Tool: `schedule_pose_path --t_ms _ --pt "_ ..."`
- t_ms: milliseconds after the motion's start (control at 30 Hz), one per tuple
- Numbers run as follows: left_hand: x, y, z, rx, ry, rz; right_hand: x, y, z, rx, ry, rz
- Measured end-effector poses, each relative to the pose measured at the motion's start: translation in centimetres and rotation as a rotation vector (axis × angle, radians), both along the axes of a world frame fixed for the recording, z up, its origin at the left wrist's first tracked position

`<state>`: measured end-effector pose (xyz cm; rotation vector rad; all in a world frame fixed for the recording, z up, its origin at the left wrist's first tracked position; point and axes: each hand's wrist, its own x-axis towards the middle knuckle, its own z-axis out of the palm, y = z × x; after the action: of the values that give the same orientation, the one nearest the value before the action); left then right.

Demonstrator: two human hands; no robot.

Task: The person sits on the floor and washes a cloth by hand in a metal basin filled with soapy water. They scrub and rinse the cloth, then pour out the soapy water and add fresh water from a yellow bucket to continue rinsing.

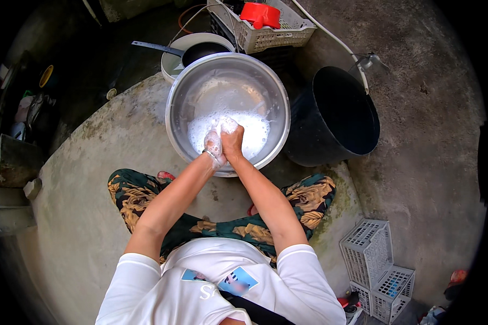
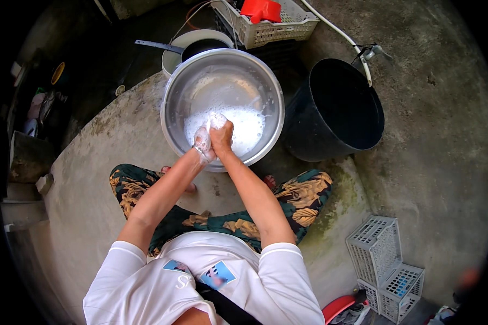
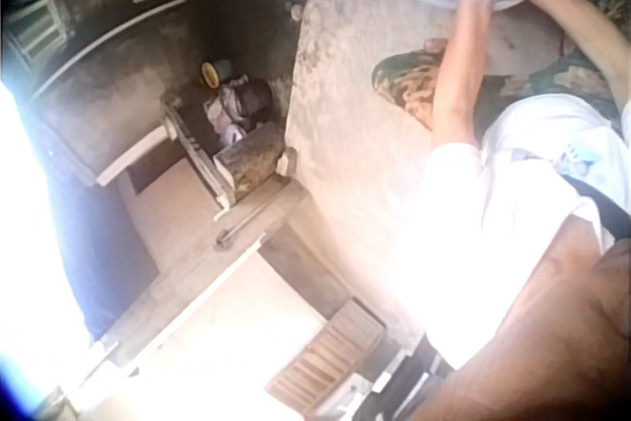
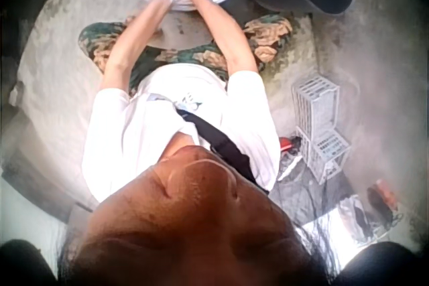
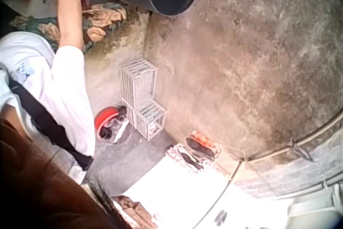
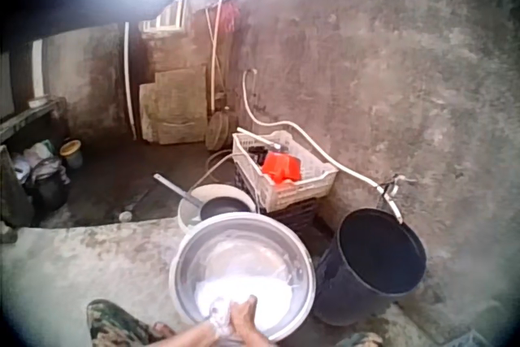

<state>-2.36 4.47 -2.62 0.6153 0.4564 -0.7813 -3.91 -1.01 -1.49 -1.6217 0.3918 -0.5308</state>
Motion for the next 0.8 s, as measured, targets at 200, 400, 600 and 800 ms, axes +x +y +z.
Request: schedule_pose_path --t_ms 200,400,600,800 --pt "-0.2 0.3 -1.0 0.128 0.02 0.025 0.5 0.6 -1.3 0.046 0.125 -0.129" --pt "-1.6 0.3 4.5 0.179 -0.15 -0.024 -0.8 -0.3 -0.8 0.407 0.136 0.019" --pt "-1.2 0.4 5.0 0.12 -0.241 0.028 -1.2 0.3 0.6 -0.15 -0.036 0.051" --pt "-1.4 0.1 2.8 0.012 -0.185 0.112 -0.1 -0.6 0.2 -0.242 -0.02 0.087"
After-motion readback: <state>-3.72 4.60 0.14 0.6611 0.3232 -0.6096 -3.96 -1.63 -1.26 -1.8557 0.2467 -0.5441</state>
